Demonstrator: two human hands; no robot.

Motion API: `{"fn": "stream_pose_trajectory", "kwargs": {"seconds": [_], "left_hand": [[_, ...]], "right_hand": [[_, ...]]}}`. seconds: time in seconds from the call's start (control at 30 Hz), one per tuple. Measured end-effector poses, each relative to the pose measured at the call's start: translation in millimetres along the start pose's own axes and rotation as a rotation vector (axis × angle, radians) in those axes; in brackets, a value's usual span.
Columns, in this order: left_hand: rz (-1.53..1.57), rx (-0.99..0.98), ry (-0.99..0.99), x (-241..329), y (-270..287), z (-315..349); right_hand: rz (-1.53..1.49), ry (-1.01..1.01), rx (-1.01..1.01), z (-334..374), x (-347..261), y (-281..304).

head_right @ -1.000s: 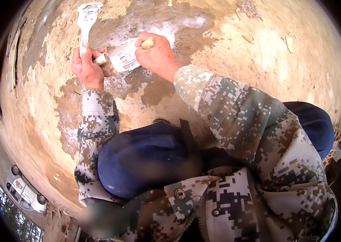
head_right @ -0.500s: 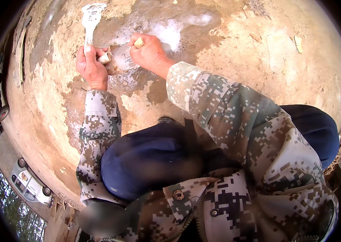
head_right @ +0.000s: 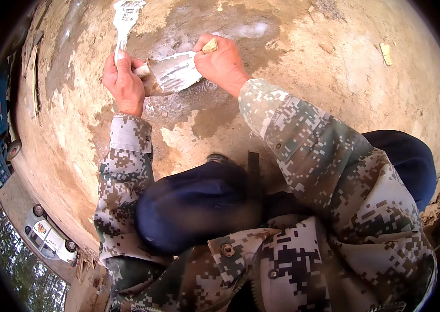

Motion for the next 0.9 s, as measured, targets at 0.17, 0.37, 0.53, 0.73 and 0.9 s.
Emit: {"fn": "stream_pose_trajectory", "kwargs": {"seconds": [0.17,0.37,0.53,0.73,0.9], "left_hand": [[-0.119,-0.131,-0.061,39.7,-42.4,-2.6],[-0.223,-0.134,-0.102,46.9,-58.4,-15.0],[-0.239,-0.067,-0.041,49.5,-60.2,-9.2],[-0.260,0.002,0.073,47.2,-42.7,-1.4],[-0.183,0.129,0.014,28.4,-22.8,-20.0]], "right_hand": [[-0.128,0.055,-0.017,-22.2,-27.1,29.8],[0.033,-0.020,-0.331,-54.2,-22.7,41.6],[-0.084,-0.190,-0.414,-77.5,-12.1,56.9],[-0.154,-0.196,-0.503,-94.2,-28.0,96.5],[-0.014,0.561,-0.822,-16.2,-18.7,79.9]]}}
Point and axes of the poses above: each hand's wrist, its own z-axis away from the middle knuckle, its own y-axis out of the back of the hand, x = y × z, the point moved 2 cm from there along -z, towards the middle knuckle, and after that the axes turned 14 degrees about y, right-handed, at the moved point
